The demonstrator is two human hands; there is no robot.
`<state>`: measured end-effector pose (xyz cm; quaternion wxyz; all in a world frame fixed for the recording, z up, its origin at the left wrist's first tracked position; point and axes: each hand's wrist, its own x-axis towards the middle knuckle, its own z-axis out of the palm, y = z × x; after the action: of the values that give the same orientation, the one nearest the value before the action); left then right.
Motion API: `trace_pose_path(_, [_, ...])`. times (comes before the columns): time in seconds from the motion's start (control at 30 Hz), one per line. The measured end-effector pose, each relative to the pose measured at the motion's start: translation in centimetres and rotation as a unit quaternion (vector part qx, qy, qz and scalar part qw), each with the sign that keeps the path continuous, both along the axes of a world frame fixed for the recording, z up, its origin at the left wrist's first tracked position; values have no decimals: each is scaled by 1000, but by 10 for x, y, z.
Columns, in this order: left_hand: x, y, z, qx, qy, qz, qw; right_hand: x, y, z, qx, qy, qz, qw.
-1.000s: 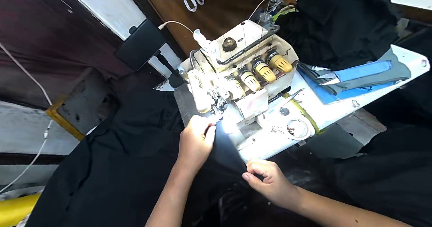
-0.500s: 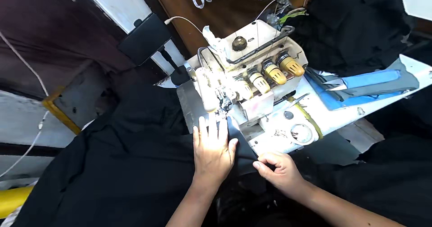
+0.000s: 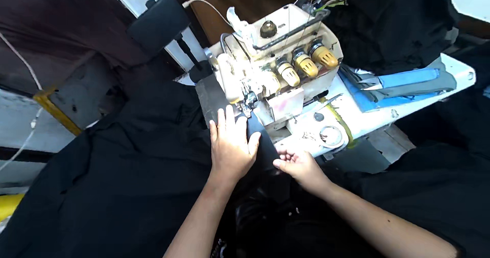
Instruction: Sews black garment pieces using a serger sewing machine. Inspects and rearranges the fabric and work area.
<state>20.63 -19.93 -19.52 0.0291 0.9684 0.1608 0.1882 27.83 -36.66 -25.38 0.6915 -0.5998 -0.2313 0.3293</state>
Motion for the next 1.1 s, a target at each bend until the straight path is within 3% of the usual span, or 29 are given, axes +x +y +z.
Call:
trace_pose_path(0.13, [-26,-15,-26,70,-120,-101,985,9,-9,2,-30,11,65,997])
trace_pose_path(0.3, [-46,-34,-68,93,-204,-161,961,8,-15,7,18,19,86,996])
trace_pose_path(0.7, [-47,-47,-63,9,-261,-180,948,-2,-22,7,32,-67,81,994])
trace_pose_path(0.93, [-44,-46,-67,30,-266,-179,947,-3,-18,5,58,-8,72,996])
trace_pose_path(1.1, [-39,-44,-73,94,-256,-133,953,-2,-19,22,5,-1,64,998])
